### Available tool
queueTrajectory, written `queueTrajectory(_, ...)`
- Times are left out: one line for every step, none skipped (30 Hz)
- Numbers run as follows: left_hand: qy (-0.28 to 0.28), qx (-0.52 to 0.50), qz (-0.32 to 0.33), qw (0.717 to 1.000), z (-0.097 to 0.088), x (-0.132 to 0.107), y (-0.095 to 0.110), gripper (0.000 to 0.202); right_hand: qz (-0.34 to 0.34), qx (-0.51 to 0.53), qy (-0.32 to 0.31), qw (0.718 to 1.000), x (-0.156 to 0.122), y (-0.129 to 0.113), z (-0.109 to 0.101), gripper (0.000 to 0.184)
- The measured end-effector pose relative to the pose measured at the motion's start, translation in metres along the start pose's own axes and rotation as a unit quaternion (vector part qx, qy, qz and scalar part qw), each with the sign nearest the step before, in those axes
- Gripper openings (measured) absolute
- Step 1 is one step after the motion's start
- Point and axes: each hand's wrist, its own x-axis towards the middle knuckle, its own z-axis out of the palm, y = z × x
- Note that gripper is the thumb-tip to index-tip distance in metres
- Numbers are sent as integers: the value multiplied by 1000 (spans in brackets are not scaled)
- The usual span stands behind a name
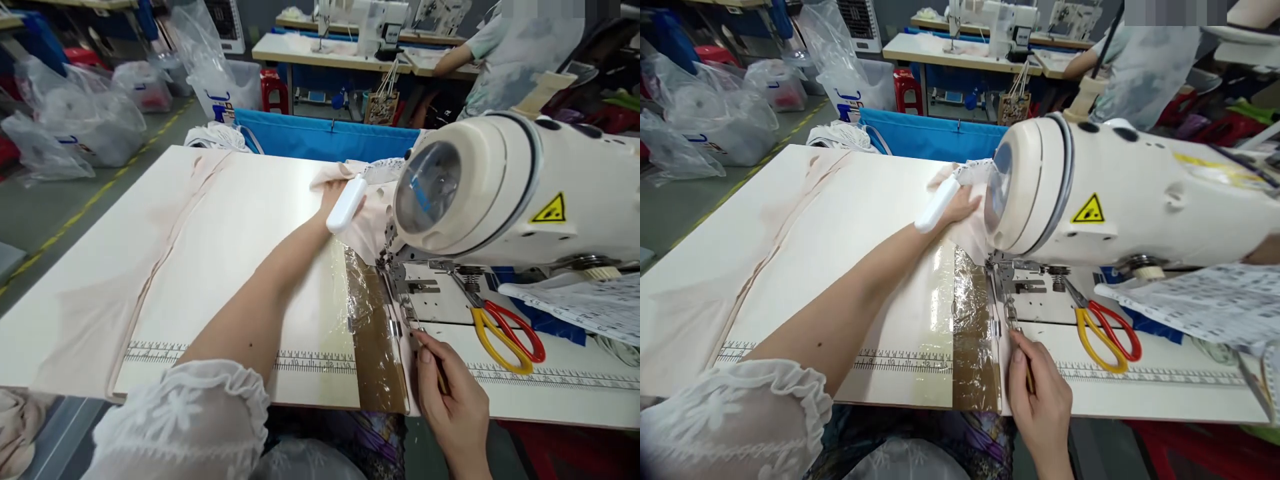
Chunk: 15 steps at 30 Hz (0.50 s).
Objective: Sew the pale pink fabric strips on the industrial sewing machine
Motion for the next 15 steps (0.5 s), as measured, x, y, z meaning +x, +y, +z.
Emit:
queueTrajectory(20, 4, -35, 999, -1, 10, -9, 40, -3, -6, -1, 1000, 0, 0, 0, 22)
queueTrajectory(38, 6, -69, 997, -3, 19, -17, 39, -4, -12, -1, 1000, 0, 1, 0, 21)
queueTrajectory(54, 7, -101, 993, -7, 27, -24, 38, -5, -15, 1, 1000, 1, 0, -1, 21)
queueTrajectory(71, 7, -130, 989, -12, 32, -30, 41, -6, -17, 2, 1000, 1, 0, -1, 21)
queueTrajectory(86, 8, -156, 984, -17, 36, -34, 46, -4, -18, 2, 1000, 2, -1, -1, 21)
queueTrajectory(99, 10, -179, 979, -21, 37, -37, 52, -2, -18, 1, 1000, 2, -2, -1, 21)
queueTrajectory(108, 12, -195, 975, -24, 35, -38, 56, 1, -17, 0, 1000, 2, -2, -1, 21)
queueTrajectory(113, 16, -203, 972, -27, 32, -37, 55, 4, -15, -2, 1000, 2, -2, -1, 22)
queueTrajectory(114, 21, -204, 972, -29, 27, -34, 50, 7, -12, -3, 1000, 1, -2, -1, 22)
queueTrajectory(111, 28, -200, 973, -30, 20, -31, 43, 10, -9, 1, 1000, 0, -2, -1, 23)
queueTrajectory(104, 36, -193, 975, -32, 12, -27, 37, 12, -7, 8, 1000, -1, -1, 0, 24)
queueTrajectory(95, 46, -184, 977, -34, 2, -22, 35, 15, -6, 13, 1000, -2, 0, 0, 26)
queueTrajectory(83, 59, -171, 980, -37, -10, -18, 35, 22, -8, 18, 1000, -4, 0, 0, 28)
queueTrajectory(69, 73, -155, 983, -42, -24, -13, 32, 33, -10, 22, 999, -5, 1, 0, 30)
queueTrajectory(52, 90, -129, 986, -48, -40, -9, 28, 45, -13, 23, 999, -7, 2, 0, 34)
